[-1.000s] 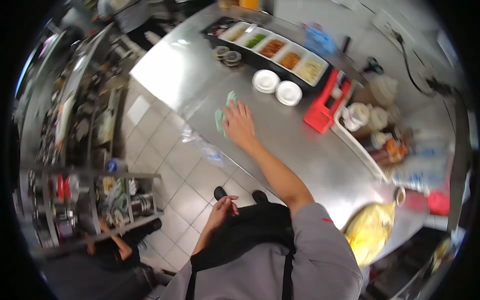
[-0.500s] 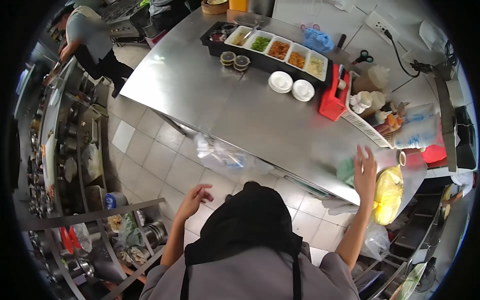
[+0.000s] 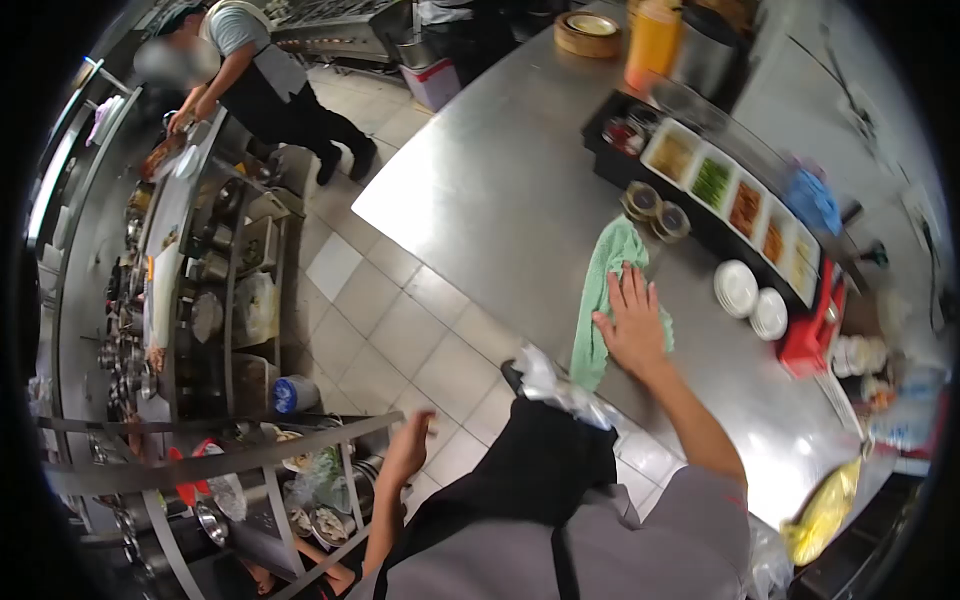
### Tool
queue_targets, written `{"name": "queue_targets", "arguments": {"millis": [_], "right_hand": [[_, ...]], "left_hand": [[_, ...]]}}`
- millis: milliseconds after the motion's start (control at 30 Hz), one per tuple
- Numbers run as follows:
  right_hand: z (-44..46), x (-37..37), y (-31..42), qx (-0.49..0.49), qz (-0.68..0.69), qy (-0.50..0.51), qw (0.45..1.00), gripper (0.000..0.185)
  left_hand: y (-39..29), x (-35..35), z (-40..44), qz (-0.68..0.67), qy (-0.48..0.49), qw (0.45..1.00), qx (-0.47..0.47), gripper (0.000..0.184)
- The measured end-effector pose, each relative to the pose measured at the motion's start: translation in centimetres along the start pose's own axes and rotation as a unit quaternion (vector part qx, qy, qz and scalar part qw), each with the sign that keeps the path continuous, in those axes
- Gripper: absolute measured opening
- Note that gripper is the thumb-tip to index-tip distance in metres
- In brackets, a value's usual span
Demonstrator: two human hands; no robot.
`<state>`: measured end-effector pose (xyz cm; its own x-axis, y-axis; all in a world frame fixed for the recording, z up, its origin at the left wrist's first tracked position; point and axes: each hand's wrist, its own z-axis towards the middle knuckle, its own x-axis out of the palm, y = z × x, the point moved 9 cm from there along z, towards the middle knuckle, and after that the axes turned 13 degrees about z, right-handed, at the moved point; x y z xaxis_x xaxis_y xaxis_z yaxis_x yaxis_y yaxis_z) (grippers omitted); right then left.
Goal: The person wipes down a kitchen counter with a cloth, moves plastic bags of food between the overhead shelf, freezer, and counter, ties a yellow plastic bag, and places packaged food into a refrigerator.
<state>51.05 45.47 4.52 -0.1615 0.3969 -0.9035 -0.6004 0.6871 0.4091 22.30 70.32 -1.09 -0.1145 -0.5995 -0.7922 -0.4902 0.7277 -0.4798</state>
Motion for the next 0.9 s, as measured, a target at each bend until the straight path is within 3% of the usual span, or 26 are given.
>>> {"name": "queue_targets", "arguments": {"millis": [67,100,167,267,300,367,500,567,667,700,733,800,900], "right_hand": [[5.4,2.5,3.6,-0.01,0.027,-0.015,0.999,0.063],[8.2,3.7,6.0,-0.01,0.038,-0.026,0.999,0.064],[15.2,7.0,10.7,-0.028,0.069,-0.002,0.997,0.065],[25.2,12.0,17.8,-0.065,0.069,0.003,0.995,0.064],[27.7,13.5,20.1,-0.09,0.086,-0.011,0.992,0.062],[31.4,16.5,23.9,-0.154,0.088,-0.026,0.984,0.057],[31.8,17.2,24.7,-0.198,0.122,-0.017,0.972,0.046],[29.7,15.6,23.3,-0.196,0.106,-0.031,0.974,0.043],[25.6,10.9,19.1,-0.103,0.074,-0.087,0.988,0.043],[24.8,10.0,15.5,0.082,0.138,-0.017,0.987,0.047],[22.6,7.0,14.2,0.078,0.075,-0.065,0.992,0.054],[18.6,6.7,8.5,0.2,-0.02,-0.068,0.977,0.059],[19.8,6.7,5.0,0.295,-0.035,-0.147,0.943,0.064]], "left_hand": [[3.8,-0.2,-2.6,-0.039,0.028,0.996,-0.074,0.022],[6.0,0.6,-3.9,-0.062,0.091,0.983,-0.147,0.023],[6.7,0.0,-3.9,-0.139,0.099,0.977,-0.127,0.027],[6.1,-2.3,-0.2,-0.103,0.123,0.977,-0.138,0.032],[4.3,-4.7,2.0,-0.04,0.119,0.985,-0.122,0.031],[2.2,-7.7,6.3,-0.041,0.085,0.993,-0.072,0.03],[1.5,-11.8,11.5,-0.046,0.044,0.998,-0.014,0.029],[4.6,-11.5,12.7,-0.017,0.079,0.996,-0.029,0.029],[9.8,-11.6,12.7,0.018,0.102,0.995,-0.002,0.032],[11.6,-11.6,12.8,0.025,0.112,0.993,0.006,0.033],[14.0,-11.4,12.9,-0.007,0.111,0.994,-0.012,0.034],[17.1,-11.9,12.6,-0.021,0.13,0.99,-0.046,0.035],[20.6,-14.2,14.2,0.004,0.149,0.988,-0.031,0.035]]}}
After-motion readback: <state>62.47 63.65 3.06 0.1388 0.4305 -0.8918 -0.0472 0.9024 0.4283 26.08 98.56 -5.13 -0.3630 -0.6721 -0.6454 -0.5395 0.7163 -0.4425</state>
